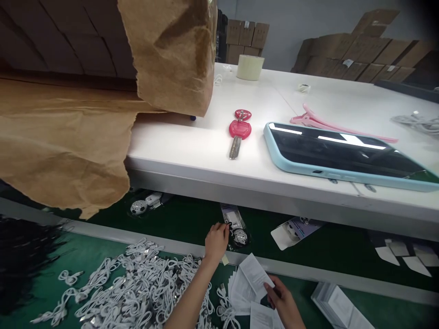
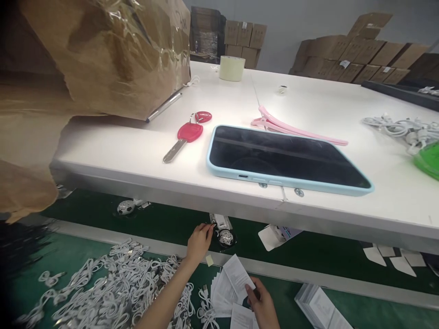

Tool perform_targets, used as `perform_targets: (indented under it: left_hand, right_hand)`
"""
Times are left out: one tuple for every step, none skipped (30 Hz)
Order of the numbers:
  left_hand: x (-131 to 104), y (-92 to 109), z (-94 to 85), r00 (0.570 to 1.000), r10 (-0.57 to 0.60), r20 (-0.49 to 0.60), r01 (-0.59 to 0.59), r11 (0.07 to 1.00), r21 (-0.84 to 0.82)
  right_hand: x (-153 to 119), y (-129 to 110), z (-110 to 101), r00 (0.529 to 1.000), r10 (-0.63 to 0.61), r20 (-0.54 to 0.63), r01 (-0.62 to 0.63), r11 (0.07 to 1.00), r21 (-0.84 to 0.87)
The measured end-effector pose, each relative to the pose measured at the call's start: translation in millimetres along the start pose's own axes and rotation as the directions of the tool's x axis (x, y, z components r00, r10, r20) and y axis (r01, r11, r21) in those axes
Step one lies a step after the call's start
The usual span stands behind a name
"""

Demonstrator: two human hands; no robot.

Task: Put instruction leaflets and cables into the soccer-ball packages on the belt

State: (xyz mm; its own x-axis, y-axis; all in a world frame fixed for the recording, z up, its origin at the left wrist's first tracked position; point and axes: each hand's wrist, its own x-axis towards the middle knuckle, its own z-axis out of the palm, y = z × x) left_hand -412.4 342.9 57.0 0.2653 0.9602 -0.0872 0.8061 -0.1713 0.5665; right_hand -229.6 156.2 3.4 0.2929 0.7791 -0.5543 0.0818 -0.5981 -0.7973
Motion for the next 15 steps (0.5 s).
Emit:
perform_targets:
  left_hand:
    - [5, 7, 3.5, 1.0, 0.022, 0.015, -0.021, 1.0, -0.012]
    - [11, 14, 7.1, 0.999, 0.04, 0.032, -0.039, 0.999, -0.026]
    - [17, 21, 10.5, 0.997, 0.053, 0.05, -0.051, 0.998, -0.042]
    - [23, 27, 13.5, 0.996, 0.063, 0.068, -0.059, 0.997, -0.059]
    - [28, 31, 15.9, 0.994, 0.07, 0.085, -0.064, 0.995, -0.078]
    - [32, 34, 17.8, 0.992, 0.077, 0.1, -0.068, 0.993, -0.098]
    - [34, 34, 19.1, 0.99, 0.088, 0.113, -0.074, 0.99, -0.12]
    - [35, 33, 19.8, 0.987, 0.101, 0.125, -0.082, 0.986, -0.145]
    - [34, 30, 20.2, 0.984, 0.117, 0.136, -0.093, 0.981, -0.173]
    - [32, 26, 20.4, 0.98, 0.136, 0.145, -0.105, 0.974, -0.202]
    - [29, 21, 20.6, 0.977, 0.154, 0.151, -0.117, 0.966, -0.231]
    - [25, 17, 20.9, 0.974, 0.169, 0.152, -0.127, 0.958, -0.257]
    - [21, 13, 21.5, 0.972, 0.182, 0.15, -0.134, 0.95, -0.281]
    - [17, 10, 22.6, 0.971, 0.19, 0.146, -0.14, 0.944, -0.3]
    - [14, 8, 24.1, 0.971, 0.195, 0.14, -0.143, 0.938, -0.315]
  right_hand:
    - [-1, -2, -1, 1.0, -0.008, -0.025, 0.007, 0.999, -0.042]
    - [-2, -4, -2, 0.998, -0.036, -0.059, 0.031, 0.996, -0.082]
    - [-3, -8, -5, 0.991, -0.088, -0.1, 0.075, 0.99, -0.121]
    - [-3, -12, -8, 0.976, -0.159, -0.146, 0.135, 0.977, -0.164]
    - [-2, -17, -11, 0.952, -0.243, -0.184, 0.203, 0.956, -0.213]
    - [1, -24, -15, 0.919, -0.33, -0.215, 0.269, 0.924, -0.271]
    - [4, -31, -18, 0.882, -0.411, -0.232, 0.323, 0.884, -0.338]
    - [9, -39, -21, 0.843, -0.484, -0.234, 0.367, 0.836, -0.409]
    - [15, -47, -23, 0.804, -0.552, -0.219, 0.405, 0.78, -0.478]
    - [22, -56, -24, 0.769, -0.612, -0.187, 0.44, 0.718, -0.539]
    - [29, -66, -24, 0.738, -0.659, -0.144, 0.471, 0.657, -0.589]
    - [37, -75, -24, 0.713, -0.694, -0.101, 0.494, 0.6, -0.629]
    - [45, -85, -23, 0.694, -0.717, -0.064, 0.511, 0.552, -0.658]
    - [51, -94, -22, 0.678, -0.734, -0.041, 0.518, 0.517, -0.682]
    - [57, -102, -20, 0.664, -0.747, -0.034, 0.517, 0.492, -0.701]
